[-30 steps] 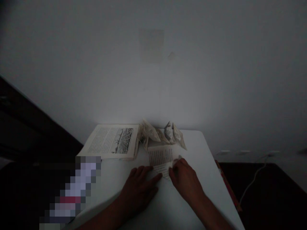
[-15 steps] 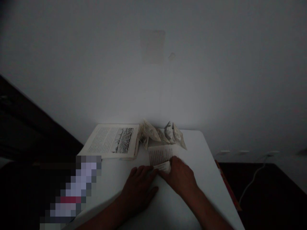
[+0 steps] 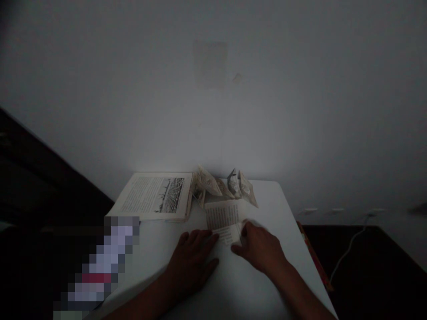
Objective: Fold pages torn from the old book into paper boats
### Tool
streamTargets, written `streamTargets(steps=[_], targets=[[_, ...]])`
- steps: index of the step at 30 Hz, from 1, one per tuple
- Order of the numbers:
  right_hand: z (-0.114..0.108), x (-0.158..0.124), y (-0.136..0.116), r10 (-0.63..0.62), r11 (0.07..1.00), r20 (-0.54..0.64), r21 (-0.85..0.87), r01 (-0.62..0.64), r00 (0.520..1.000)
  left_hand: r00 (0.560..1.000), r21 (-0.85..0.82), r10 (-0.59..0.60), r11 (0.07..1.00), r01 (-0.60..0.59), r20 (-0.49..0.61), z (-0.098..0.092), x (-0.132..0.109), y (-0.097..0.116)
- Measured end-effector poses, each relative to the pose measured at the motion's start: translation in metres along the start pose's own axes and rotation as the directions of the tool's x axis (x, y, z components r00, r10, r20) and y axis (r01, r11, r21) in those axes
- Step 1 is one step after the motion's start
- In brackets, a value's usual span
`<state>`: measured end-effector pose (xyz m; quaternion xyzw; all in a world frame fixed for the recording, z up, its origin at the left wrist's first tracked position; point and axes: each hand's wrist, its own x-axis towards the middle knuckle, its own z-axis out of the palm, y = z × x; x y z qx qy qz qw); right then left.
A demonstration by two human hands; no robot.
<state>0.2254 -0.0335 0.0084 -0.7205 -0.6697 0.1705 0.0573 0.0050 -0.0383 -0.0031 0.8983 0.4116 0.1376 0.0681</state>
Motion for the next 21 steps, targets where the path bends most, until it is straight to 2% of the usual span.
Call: streamTargets(steps=[6, 15, 19, 21], targets=[[-0.006, -0.009, 0.012, 0.017, 1.0, 0.027, 0.024, -0.017, 0.999, 1.0, 0.009, -0.006, 1.0, 0.007, -0.017, 0.0, 0.0, 0.0], [-0.012, -0.018, 0.028, 0.011, 0.998, 0.096, 0.06, -0.016, 0.995, 0.999, -0.013, -0.015, 1.0, 0.015, 0.03, -0.003, 0.001, 0.0], [-0.015, -0.008, 0.039, -0.068, 0.966, 0.122, 0.255, 0.035, 0.99, 1.0, -0.008, -0.002, 1.0, 0.002, 0.018, -0.001, 0.0, -0.001], [-0.016, 0.001, 0.042, -0.051, 0.926, 0.063, 0.376, 0.024, 0.997, 1.0, 0.0, -0.002, 1.0, 0.002, 0.026, 0.0, 0.0, -0.001]])
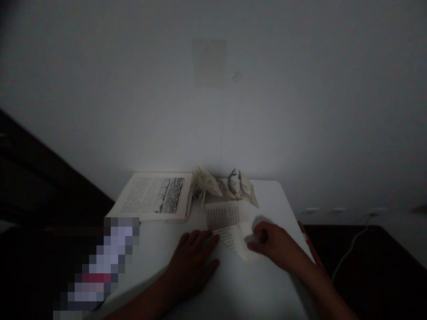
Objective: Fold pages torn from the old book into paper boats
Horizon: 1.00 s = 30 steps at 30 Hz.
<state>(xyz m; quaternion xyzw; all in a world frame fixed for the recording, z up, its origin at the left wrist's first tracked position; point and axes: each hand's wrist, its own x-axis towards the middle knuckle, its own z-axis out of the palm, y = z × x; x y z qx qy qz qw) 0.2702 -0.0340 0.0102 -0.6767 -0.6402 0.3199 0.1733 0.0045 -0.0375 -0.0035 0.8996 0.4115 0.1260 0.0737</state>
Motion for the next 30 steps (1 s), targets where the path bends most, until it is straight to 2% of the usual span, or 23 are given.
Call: streamTargets(steps=[2, 5, 7, 9, 12, 15, 17, 19, 21, 25, 30], targets=[[0.001, 0.01, -0.001, 0.057, 0.99, -0.048, 0.13, -0.05, 0.997, 1.0, 0.003, -0.005, 1.0, 0.005, 0.005, 0.001, 0.0, -0.001], [0.008, 0.023, -0.006, 0.124, 0.941, 0.09, 0.306, -0.146, 0.988, 1.0, -0.016, -0.004, 1.0, 0.004, 0.009, 0.0, 0.0, -0.001], [0.012, 0.027, -0.01, 0.097, 0.912, 0.144, 0.384, -0.146, 0.985, 1.0, -0.039, 0.009, 0.999, -0.008, 0.01, -0.001, 0.0, -0.002], [0.015, 0.028, -0.013, 0.071, 0.899, 0.14, 0.421, -0.124, 0.988, 1.0, -0.068, 0.024, 0.997, -0.024, -0.004, -0.002, 0.0, -0.002], [0.014, 0.025, -0.015, 0.015, 0.904, 0.121, 0.423, -0.066, 0.992, 0.994, -0.132, 0.021, 0.991, -0.035, -0.105, -0.001, 0.002, -0.005], [0.011, 0.021, -0.018, -0.047, 0.908, 0.115, 0.418, -0.006, 0.992, 0.968, -0.235, -0.079, 0.972, 0.022, -0.239, 0.001, 0.005, -0.011], [0.009, 0.018, -0.021, -0.064, 0.914, 0.101, 0.405, 0.018, 0.993, 0.943, -0.329, -0.203, 0.938, 0.111, -0.262, -0.001, 0.008, -0.015], [0.006, 0.016, -0.025, -0.09, 0.92, 0.078, 0.389, 0.053, 0.993, 0.917, -0.429, -0.333, 0.877, 0.216, -0.219, -0.006, 0.012, -0.019], [0.004, 0.014, -0.028, -0.113, 0.923, 0.05, 0.376, 0.086, 0.992, 0.904, -0.517, -0.406, 0.806, 0.287, -0.131, -0.012, 0.017, -0.022], [-0.001, 0.011, -0.036, -0.157, 0.929, -0.022, 0.336, 0.155, 0.987, 0.918, -0.591, -0.397, 0.745, 0.31, -0.019, -0.023, 0.024, -0.027], [-0.007, 0.005, -0.048, -0.241, 0.945, -0.073, 0.211, 0.251, 0.968, 0.941, -0.636, -0.337, 0.733, 0.241, -0.032, -0.028, 0.027, -0.029]])
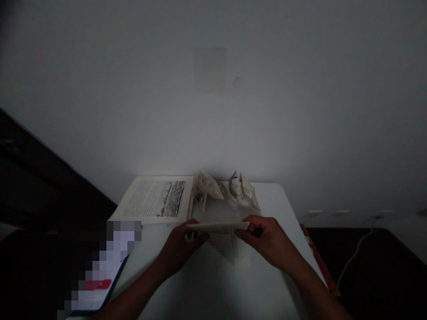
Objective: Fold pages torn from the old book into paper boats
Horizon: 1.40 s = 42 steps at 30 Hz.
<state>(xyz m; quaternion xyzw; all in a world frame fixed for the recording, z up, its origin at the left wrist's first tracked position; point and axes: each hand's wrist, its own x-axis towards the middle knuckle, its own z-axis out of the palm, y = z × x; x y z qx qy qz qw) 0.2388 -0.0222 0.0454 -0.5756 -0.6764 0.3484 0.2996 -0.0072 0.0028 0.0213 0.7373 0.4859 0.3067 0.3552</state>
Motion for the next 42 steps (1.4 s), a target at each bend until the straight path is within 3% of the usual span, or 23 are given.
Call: streamTargets(steps=[4, 6, 8, 10, 12, 14, 17, 20, 26, 29, 33, 42], targets=[[-0.004, -0.004, -0.007, -0.195, 0.975, -0.045, -0.113, 0.189, 0.98, 0.993, -0.079, 0.114, 0.99, -0.117, -0.041, -0.002, 0.001, 0.002], [-0.006, -0.006, -0.007, -0.398, 0.91, -0.089, -0.159, 0.382, 0.913, 0.971, -0.084, 0.213, 0.971, -0.223, -0.108, -0.002, 0.002, 0.001], [-0.006, -0.008, -0.005, -0.584, 0.803, -0.127, -0.239, 0.546, 0.802, 0.917, -0.045, 0.354, 0.929, -0.368, -0.182, -0.002, 0.002, -0.001], [-0.004, -0.01, -0.002, -0.696, 0.699, -0.119, -0.338, 0.63, 0.708, 0.829, 0.073, 0.511, 0.858, -0.509, -0.227, -0.001, 0.001, -0.006], [0.0, -0.013, 0.002, -0.748, 0.62, -0.059, -0.419, 0.664, 0.661, 0.731, 0.233, 0.647, 0.761, -0.605, -0.215, -0.001, 0.0, -0.011], [0.007, -0.017, 0.007, -0.776, 0.558, -0.002, -0.467, 0.686, 0.63, 0.665, 0.349, 0.733, 0.667, -0.659, -0.144, 0.0, -0.003, -0.016], [0.018, -0.024, 0.015, -0.799, 0.493, 0.065, -0.497, 0.714, 0.598, 0.634, 0.397, 0.773, 0.581, -0.71, 0.004, 0.002, -0.008, -0.022], [0.028, -0.031, 0.021, -0.777, 0.491, 0.12, -0.5, 0.714, 0.618, 0.648, 0.403, 0.749, 0.555, -0.727, 0.137, 0.005, -0.014, -0.025], [0.037, -0.04, 0.032, -0.646, 0.567, 0.243, -0.481, 0.668, 0.723, 0.732, 0.426, 0.598, 0.598, -0.678, 0.327, 0.009, -0.023, -0.024], [0.037, -0.041, 0.033, -0.603, 0.603, 0.26, -0.471, 0.644, 0.754, 0.747, 0.423, 0.57, 0.617, -0.664, 0.342, 0.009, -0.023, -0.023], [0.035, -0.043, 0.031, -0.577, 0.622, 0.298, -0.443, 0.645, 0.761, 0.764, 0.393, 0.549, 0.656, -0.645, 0.339, 0.009, -0.022, -0.023], [0.037, -0.043, 0.041, -0.475, 0.747, 0.245, -0.395, 0.535, 0.845, 0.875, 0.402, 0.419, 0.778, -0.483, 0.242, 0.015, -0.021, -0.029]])
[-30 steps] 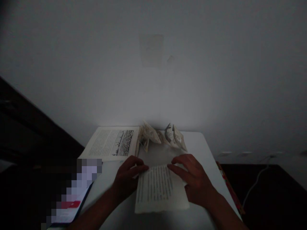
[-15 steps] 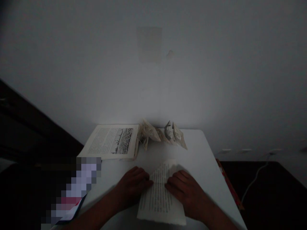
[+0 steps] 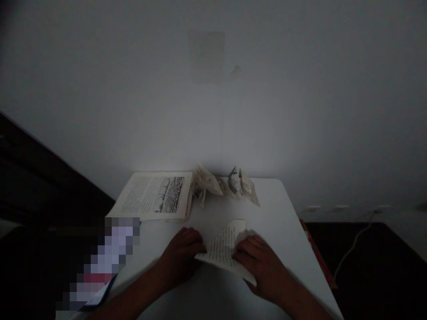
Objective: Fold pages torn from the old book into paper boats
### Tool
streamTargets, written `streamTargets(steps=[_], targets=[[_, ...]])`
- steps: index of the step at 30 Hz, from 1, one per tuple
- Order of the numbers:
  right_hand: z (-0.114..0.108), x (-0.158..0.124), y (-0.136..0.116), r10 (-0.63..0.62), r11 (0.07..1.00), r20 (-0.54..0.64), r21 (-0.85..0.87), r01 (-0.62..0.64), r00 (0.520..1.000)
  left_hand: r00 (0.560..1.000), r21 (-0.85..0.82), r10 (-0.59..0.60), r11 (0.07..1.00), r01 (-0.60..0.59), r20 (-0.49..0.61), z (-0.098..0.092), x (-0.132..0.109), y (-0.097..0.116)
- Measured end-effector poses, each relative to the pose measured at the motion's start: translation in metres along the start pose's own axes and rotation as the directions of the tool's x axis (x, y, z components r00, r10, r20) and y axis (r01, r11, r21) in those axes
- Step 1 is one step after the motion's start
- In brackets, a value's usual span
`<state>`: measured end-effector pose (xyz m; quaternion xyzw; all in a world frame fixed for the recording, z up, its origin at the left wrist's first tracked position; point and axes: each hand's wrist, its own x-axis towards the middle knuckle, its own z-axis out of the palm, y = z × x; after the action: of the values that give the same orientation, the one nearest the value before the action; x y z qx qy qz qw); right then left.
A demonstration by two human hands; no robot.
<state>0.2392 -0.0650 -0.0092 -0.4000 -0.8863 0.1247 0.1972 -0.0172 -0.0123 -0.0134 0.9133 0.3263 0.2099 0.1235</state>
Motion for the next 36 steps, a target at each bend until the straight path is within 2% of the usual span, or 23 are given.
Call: streamTargets(steps=[7, 11, 14, 24, 36], targets=[[-0.004, 0.009, -0.006, 0.184, 0.981, -0.059, 0.076, -0.18, 0.981, 0.965, -0.005, -0.236, 0.971, 0.238, 0.116, -0.014, 0.005, 0.015], [-0.008, 0.016, -0.008, 0.247, 0.965, -0.07, 0.101, -0.24, 0.966, 0.93, 0.02, -0.352, 0.936, 0.352, 0.101, -0.014, 0.005, 0.02], [-0.009, 0.019, -0.007, 0.292, 0.955, -0.056, 0.074, -0.288, 0.955, 0.914, 0.042, -0.397, 0.918, 0.395, 0.084, -0.011, 0.005, 0.021], [-0.008, 0.02, -0.005, 0.438, 0.897, 0.036, -0.076, -0.435, 0.898, 0.895, 0.092, -0.441, 0.896, 0.434, 0.066, -0.008, 0.008, 0.019], [-0.003, 0.022, -0.007, 0.476, 0.866, 0.011, -0.182, -0.466, 0.88, 0.9, 0.184, -0.394, 0.914, 0.362, 0.189, -0.014, 0.02, 0.013]])
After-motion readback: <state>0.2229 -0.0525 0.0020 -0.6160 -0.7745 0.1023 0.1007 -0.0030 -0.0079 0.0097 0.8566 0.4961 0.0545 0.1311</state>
